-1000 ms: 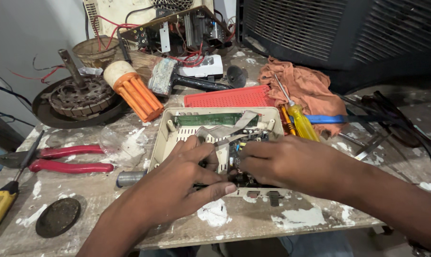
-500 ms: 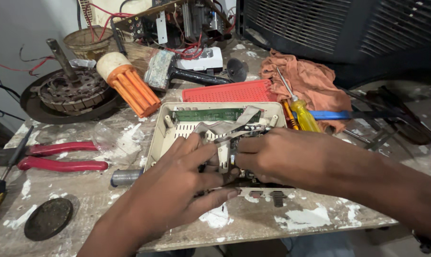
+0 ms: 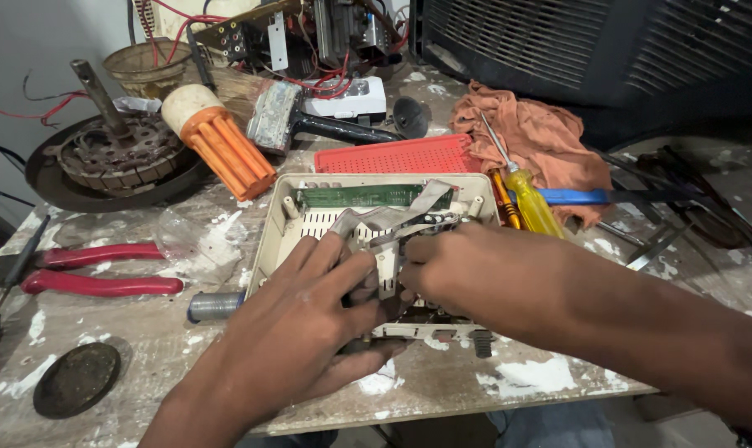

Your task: The person works on the internal circuit board of an open fiber modem on a cluttered workbench, fitting a component by hand. They then place the red perforated top cover onto the case, press it down along the edges, and turn the closed unit over on the bench.

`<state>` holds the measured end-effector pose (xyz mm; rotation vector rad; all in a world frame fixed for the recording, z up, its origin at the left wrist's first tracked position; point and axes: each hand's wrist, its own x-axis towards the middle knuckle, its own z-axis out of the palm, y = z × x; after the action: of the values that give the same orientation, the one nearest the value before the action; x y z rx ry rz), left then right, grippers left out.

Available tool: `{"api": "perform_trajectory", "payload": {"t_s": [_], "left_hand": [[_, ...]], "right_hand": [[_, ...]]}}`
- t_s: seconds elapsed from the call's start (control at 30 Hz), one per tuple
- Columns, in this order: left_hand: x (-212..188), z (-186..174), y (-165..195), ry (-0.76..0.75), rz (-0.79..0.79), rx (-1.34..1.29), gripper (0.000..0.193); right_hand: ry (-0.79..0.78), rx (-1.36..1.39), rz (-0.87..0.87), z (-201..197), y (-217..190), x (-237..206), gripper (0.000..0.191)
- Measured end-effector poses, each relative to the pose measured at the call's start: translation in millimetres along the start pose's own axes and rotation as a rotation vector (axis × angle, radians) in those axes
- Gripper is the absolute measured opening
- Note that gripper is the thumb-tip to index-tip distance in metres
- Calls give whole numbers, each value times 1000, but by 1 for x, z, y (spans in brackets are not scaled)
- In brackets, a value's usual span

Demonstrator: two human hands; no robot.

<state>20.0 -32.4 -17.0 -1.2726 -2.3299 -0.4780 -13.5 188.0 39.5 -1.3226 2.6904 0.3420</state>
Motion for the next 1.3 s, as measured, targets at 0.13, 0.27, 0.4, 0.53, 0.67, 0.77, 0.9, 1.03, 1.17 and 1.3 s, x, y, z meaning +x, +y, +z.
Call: {"api": "perform_trajectory", "payload": {"t_s": [0.13, 0.27, 0.4, 0.53, 0.67, 0.77, 0.9, 1.03, 1.17, 1.3], "left_hand": [[-1, 1, 0, -26, -32, -4, 28], [-2, 0, 0, -13, -33, -6, 28], [-3, 0, 1, -9, -33, 6, 29], [-3, 0, 2, 1, -33, 21, 27], [-1, 0, 3, 6, -32, 17, 29], [0, 0, 5, 18, -26, 31, 30], [0, 1, 9, 66, -11, 54, 32], [1, -1, 10, 58, -20, 34, 37], [3, -5, 13, 26, -36, 6, 35], [4, -8, 15, -23, -76, -33, 36]], "right_hand": [[-108, -70, 1, -4, -7, 4, 23], [-157, -123, -29, -6, -9, 3, 32], [-146, -101, -30, -1, -3, -3, 47], [60, 93, -56, 4, 9, -12, 35], [187, 309, -41, 7, 14, -14, 30], [148, 315, 13, 8, 13, -17, 27], [135, 302, 54, 9, 12, -18, 25], [169, 256, 23, 11, 9, -21, 23], [127, 229, 54, 8, 4, -17, 24], [54, 239, 131, -1, -3, -16, 27]]}}
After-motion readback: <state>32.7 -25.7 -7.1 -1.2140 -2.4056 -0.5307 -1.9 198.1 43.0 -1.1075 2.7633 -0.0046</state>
